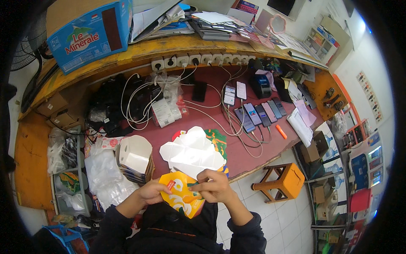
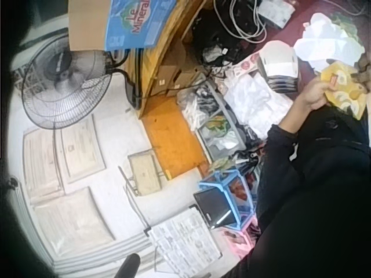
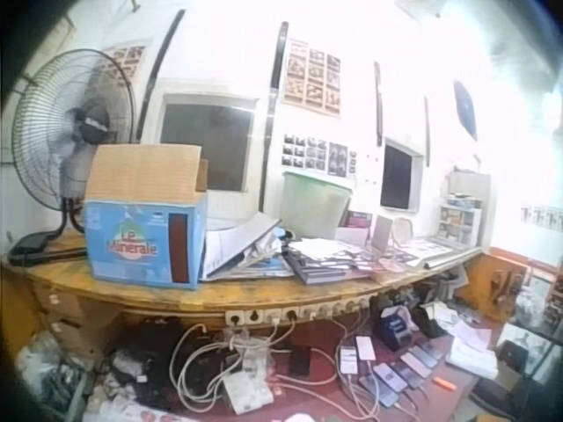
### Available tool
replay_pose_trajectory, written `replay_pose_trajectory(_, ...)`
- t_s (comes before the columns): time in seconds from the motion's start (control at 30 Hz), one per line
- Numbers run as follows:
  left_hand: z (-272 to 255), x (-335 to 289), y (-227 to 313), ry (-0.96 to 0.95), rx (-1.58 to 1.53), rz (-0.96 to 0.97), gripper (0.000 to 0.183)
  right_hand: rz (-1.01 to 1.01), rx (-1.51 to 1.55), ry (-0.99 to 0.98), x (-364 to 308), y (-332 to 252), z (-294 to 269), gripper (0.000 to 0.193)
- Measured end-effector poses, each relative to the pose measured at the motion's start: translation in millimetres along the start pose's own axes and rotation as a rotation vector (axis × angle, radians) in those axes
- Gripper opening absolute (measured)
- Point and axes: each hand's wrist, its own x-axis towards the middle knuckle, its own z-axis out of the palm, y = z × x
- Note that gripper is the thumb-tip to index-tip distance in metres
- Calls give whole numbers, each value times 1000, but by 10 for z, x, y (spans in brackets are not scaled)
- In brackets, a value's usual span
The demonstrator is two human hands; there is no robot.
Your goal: The person repeatedly folds flat, colorful printed paperboard into small open-top boxes by hand, then places each finished box into a stack on the counter. The person handles the items one at a time, folding along creases and aligning edges to form the box shape.
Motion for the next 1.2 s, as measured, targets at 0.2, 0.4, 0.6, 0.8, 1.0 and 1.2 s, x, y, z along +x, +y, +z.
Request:
replay_pose_trajectory(0.2, -34, 36, -9, 58, 20, 11, 49, 96, 16, 18, -67, -5, 102, 27)
replay_pose_trajectory(0.4, -81, 90, 28, 122, -16, 241, 43, 109, -330, 52, -232, -155, 387, 51)
replay_pose_trajectory(0.6, 126, 383, 23, 69, 1272, 302, 30, 504, -16, 358, -278, 122, 358, 45)
replay_pose_trajectory(0.8, 309, 366, -67, 234, 2249, 1521, 23, 926, 126, 257, -139, 216, 225, 23)
replay_pose_trajectory(1.0, -65, 111, 167, 272, 1609, 1508, 97, 926, 162, 102, -11, 107, 155, 28)
replay_pose_trajectory(1.2, -251, -113, 307, 323, 1917, 1519, 90, 397, -616, 356, 639, -171, 375, 23)
